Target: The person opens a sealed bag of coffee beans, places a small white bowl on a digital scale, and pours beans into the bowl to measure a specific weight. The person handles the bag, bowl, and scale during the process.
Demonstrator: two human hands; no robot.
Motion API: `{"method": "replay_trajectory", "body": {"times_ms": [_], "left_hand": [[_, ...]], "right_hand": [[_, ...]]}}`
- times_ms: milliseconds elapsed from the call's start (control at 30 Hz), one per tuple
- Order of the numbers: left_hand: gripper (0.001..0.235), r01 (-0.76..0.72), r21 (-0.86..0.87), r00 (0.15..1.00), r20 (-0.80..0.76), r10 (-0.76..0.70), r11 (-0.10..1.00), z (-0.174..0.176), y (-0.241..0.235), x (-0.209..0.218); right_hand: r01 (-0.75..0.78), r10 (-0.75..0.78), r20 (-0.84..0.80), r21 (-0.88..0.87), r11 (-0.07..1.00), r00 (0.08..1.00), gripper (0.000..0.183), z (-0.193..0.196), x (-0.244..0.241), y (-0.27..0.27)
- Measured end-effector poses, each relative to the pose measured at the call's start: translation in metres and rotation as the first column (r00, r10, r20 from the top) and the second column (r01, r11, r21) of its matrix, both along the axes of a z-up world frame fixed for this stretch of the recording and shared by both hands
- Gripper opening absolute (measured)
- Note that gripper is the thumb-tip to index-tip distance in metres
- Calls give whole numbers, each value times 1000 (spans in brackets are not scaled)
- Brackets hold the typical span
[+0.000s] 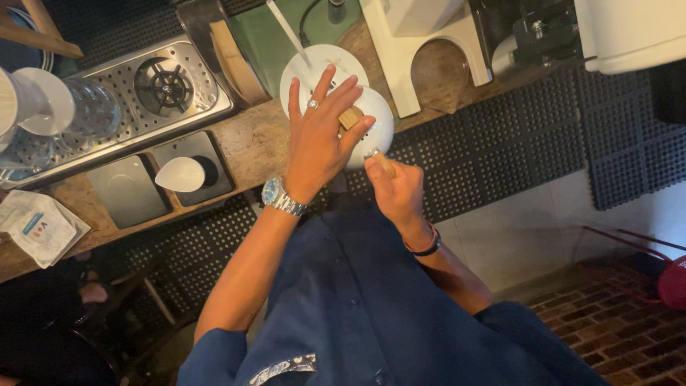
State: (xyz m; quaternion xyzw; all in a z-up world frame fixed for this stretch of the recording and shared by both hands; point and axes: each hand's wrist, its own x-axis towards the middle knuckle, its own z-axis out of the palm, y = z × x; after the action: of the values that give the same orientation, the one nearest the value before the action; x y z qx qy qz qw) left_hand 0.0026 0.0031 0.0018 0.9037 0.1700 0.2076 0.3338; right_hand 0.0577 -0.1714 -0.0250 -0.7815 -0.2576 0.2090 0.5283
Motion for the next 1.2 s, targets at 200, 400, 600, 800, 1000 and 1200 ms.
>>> {"method": "replay_trajectory", "body": {"times_ms": [200,400,600,800,1000,1200], "left_hand": [[40,21,-81,999,-35,-24,996,0,5,0],[41,-4,-63,999,-34,1,998,0,4,-1],[47,-65,68,998,6,65,996,3,-2,-4],[44,-94,100,996,10,93,991,7,0,-7],[40,-45,-68,998,48,49,997,10,11,-7],[68,-31,-544,936,278,215,838,26,25,-23]], "right_hand": [[0,0,-57,5,1000,998,34,-4,1,1],[0,3,-76,38,999,997,34,1,-2,4],[11,-11,-5,9,1000,1000,31,8,-3,7],[-35,34,118,13,999,992,32,9,-1,8],[-63,64,-8,95,993,998,35,5,0,8],[-20,26,-53,110,994,998,36,7,-3,3]]}}
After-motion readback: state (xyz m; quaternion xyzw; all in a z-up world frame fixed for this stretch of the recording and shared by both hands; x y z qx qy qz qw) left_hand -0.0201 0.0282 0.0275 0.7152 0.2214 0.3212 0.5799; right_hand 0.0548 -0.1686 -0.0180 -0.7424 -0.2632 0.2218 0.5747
